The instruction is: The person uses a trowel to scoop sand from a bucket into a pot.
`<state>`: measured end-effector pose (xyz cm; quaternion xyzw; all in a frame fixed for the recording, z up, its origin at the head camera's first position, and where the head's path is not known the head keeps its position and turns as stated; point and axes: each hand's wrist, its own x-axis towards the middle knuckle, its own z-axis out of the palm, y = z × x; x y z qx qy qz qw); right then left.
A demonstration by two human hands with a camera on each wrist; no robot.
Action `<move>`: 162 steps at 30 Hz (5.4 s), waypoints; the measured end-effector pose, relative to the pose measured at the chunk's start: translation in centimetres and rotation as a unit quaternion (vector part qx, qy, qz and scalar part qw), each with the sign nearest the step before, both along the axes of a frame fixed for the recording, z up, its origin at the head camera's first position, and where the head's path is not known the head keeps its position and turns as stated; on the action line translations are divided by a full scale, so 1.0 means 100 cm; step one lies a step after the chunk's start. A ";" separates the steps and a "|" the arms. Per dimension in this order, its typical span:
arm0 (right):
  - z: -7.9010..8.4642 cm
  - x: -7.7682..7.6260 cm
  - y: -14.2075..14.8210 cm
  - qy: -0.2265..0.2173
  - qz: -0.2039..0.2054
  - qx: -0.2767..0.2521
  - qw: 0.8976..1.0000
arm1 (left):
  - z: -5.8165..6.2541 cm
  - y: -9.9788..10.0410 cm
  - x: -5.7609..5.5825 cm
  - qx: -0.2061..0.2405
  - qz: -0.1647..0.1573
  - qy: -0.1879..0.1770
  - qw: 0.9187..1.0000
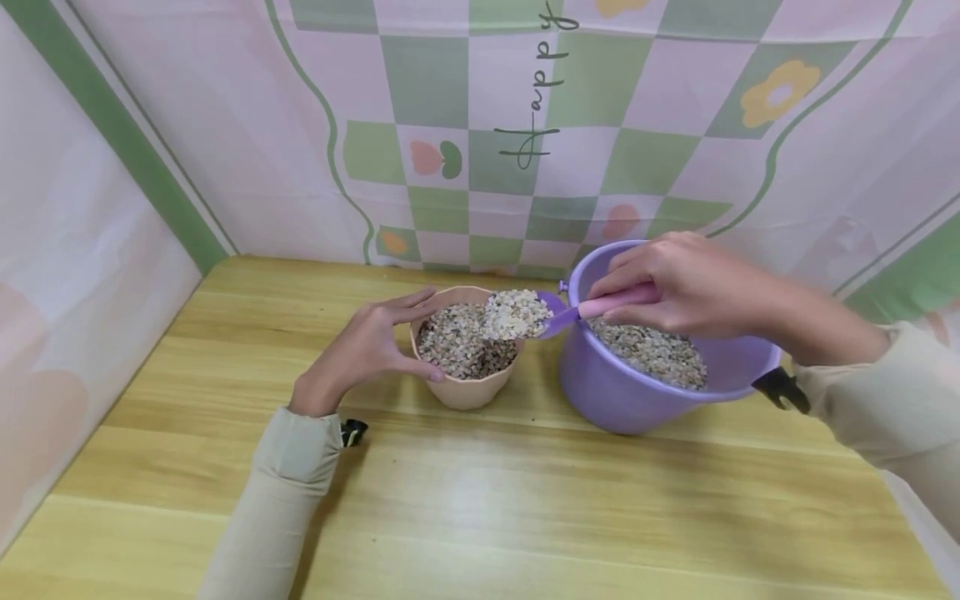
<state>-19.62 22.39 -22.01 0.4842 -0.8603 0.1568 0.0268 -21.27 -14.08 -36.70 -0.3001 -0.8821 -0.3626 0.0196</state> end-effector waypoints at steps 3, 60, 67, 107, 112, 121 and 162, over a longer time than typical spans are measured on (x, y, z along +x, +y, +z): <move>0.001 0.001 -0.004 -0.007 -0.013 0.010 1.000 | 0.000 0.000 -0.001 0.002 0.000 0.005 1.000; 0.018 0.000 -0.078 0.033 -0.084 0.180 0.979 | -0.004 -0.001 -0.003 0.000 0.005 -0.008 1.000; 0.032 0.003 -0.076 0.041 -0.086 0.200 0.975 | -0.003 -0.001 -0.002 0.002 0.005 -0.002 1.000; 0.048 0.016 0.013 0.063 -0.122 0.108 0.985 | 0.002 -0.003 -0.003 -0.017 0.004 -0.020 1.000; 0.044 0.015 0.036 0.087 -0.116 0.077 0.986 | 0.006 0.000 -0.004 -0.016 0.008 -0.028 0.999; 0.044 0.017 0.071 0.134 -0.115 0.032 0.984 | 0.015 0.014 -0.004 -0.001 0.027 -0.014 1.000; -0.008 0.017 0.126 0.010 -0.226 0.124 0.966 | 0.041 0.130 0.008 -0.025 -0.080 0.042 0.996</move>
